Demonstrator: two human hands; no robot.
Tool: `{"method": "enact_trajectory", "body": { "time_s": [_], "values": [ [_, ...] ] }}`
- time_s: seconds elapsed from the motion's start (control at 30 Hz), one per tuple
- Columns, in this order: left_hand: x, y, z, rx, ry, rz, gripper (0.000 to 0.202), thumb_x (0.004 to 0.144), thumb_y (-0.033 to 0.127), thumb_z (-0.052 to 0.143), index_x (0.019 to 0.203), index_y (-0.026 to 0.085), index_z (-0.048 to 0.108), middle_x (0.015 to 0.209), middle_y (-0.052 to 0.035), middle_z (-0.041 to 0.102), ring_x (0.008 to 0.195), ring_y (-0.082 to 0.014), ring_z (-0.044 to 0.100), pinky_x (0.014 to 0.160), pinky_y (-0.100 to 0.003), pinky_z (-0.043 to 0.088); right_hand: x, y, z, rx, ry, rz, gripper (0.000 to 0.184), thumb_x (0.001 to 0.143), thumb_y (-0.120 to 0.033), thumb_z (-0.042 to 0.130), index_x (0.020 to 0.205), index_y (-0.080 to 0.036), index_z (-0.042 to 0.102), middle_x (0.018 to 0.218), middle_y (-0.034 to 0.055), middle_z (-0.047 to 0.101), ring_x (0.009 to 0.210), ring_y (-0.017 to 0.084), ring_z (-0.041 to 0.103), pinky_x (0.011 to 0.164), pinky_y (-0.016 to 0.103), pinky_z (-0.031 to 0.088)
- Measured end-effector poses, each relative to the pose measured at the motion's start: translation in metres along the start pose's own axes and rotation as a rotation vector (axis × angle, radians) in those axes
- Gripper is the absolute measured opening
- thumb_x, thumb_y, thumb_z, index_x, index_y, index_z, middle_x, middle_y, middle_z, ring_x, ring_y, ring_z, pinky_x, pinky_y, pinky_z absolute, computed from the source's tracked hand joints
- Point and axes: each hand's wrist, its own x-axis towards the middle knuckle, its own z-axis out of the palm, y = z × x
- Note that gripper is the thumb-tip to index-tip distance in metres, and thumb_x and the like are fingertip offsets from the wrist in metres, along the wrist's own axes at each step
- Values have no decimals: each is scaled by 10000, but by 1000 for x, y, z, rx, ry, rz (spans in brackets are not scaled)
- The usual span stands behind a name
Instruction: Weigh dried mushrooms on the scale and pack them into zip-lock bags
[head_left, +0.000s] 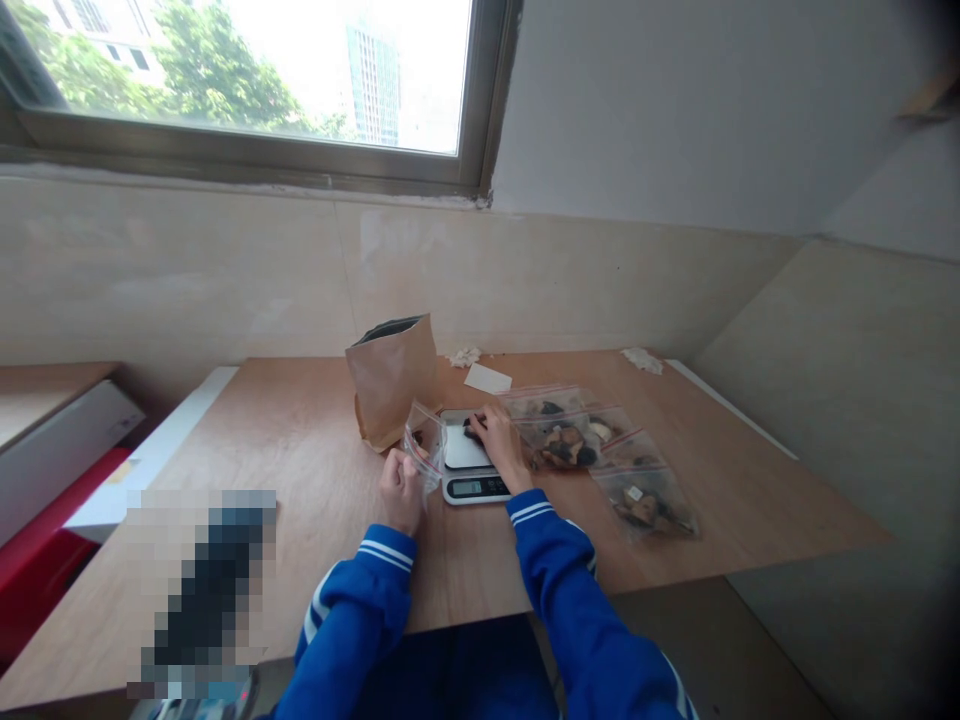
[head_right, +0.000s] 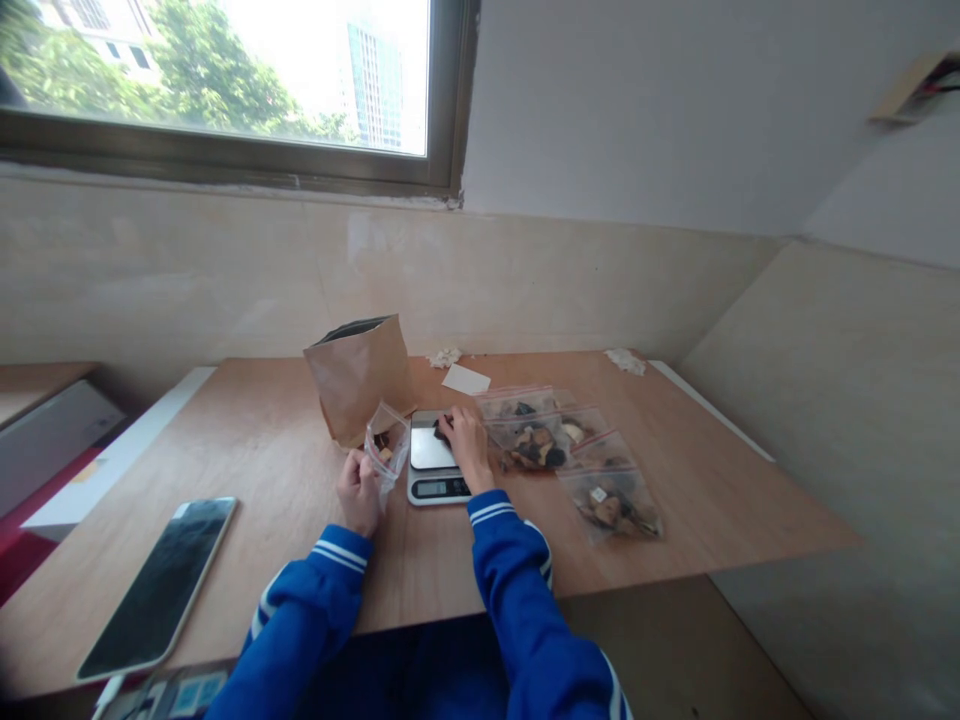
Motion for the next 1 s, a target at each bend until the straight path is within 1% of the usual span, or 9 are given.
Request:
{"method": "enact_trajectory", "body": {
  "time_s": [0.17, 0.2, 0.27, 0.37, 0.47, 0.53, 0.63, 0.8, 1.0],
  "values": [
    [0, 0, 1, 12, -11, -4, 310, 891, 398, 484, 649, 204, 488, 638, -1, 573, 612, -150, 544, 638, -286, 467, 19, -45, -13, 584, 171, 211, 489, 913, -594, 405, 747, -179, 604, 706, 54, 670, 655, 183, 607, 626, 269, 430],
    [0, 0, 1, 13, -17, 1, 306, 892, 393, 483, 652, 204, 492, 643, -5, 579, 617, -153, 550, 640, -289, 470, 21, -57, -17, 680, 174, 227, 503, 909, -608, 393, 739, -182, 601, 683, 45, 662, 629, 175, 598, 604, 262, 427],
    [0, 0, 1, 14, -27, 23, 305, 897, 388, 473, 655, 203, 498, 649, -12, 587, 619, -157, 554, 642, -294, 473, 22, -79, -25, 769, 73, 176, 484, 903, -594, 418, 713, -187, 597, 660, 30, 655, 598, 160, 589, 577, 249, 418],
    [0, 1, 0, 13, -31, 59, 313, 907, 389, 457, 661, 201, 506, 659, -16, 592, 620, -155, 553, 646, -294, 471, 16, -99, -36, 571, -131, 41, 377, 895, -492, 529, 684, -189, 606, 676, 35, 677, 619, 161, 615, 576, 241, 401],
    [0, 2, 0, 17, -24, 87, 310, 914, 382, 448, 668, 203, 510, 652, -11, 583, 611, -152, 545, 632, -289, 460, 7, -105, -44, 257, -189, 17, 285, 904, -401, 566, 721, -191, 625, 728, 68, 704, 686, 191, 655, 576, 253, 381],
    [-1, 3, 1, 21, -28, 103, 310, 916, 378, 444, 664, 207, 501, 631, -4, 568, 588, -150, 532, 607, -284, 446, 5, -108, -46, 165, -221, 11, 263, 904, -388, 576, 735, -193, 629, 743, 83, 710, 719, 210, 669, 577, 261, 375],
    [-1, 4, 2, 16, -30, 108, 320, 917, 384, 441, 649, 214, 476, 605, 4, 542, 560, -145, 508, 578, -280, 422, 11, -115, -44, 212, -246, 15, 287, 909, -400, 570, 710, -199, 619, 711, 70, 704, 703, 209, 667, 582, 262, 375],
    [-1, 3, 1, 34, -6, 111, 350, 912, 410, 443, 621, 216, 433, 564, 27, 463, 527, -132, 447, 544, -266, 381, 16, -131, -33, 462, -127, 79, 339, 951, -440, 482, 744, -200, 600, 728, 29, 698, 703, 162, 647, 628, 239, 399],
    [-3, -1, 1, 9, 43, 106, 370, 916, 435, 439, 630, 201, 426, 572, 36, 453, 526, -112, 427, 535, -247, 369, -27, -131, -43, 516, -217, 8, 330, 977, -405, 439, 785, -197, 609, 789, 29, 702, 753, 160, 640, 726, 260, 446]
  ]
}}
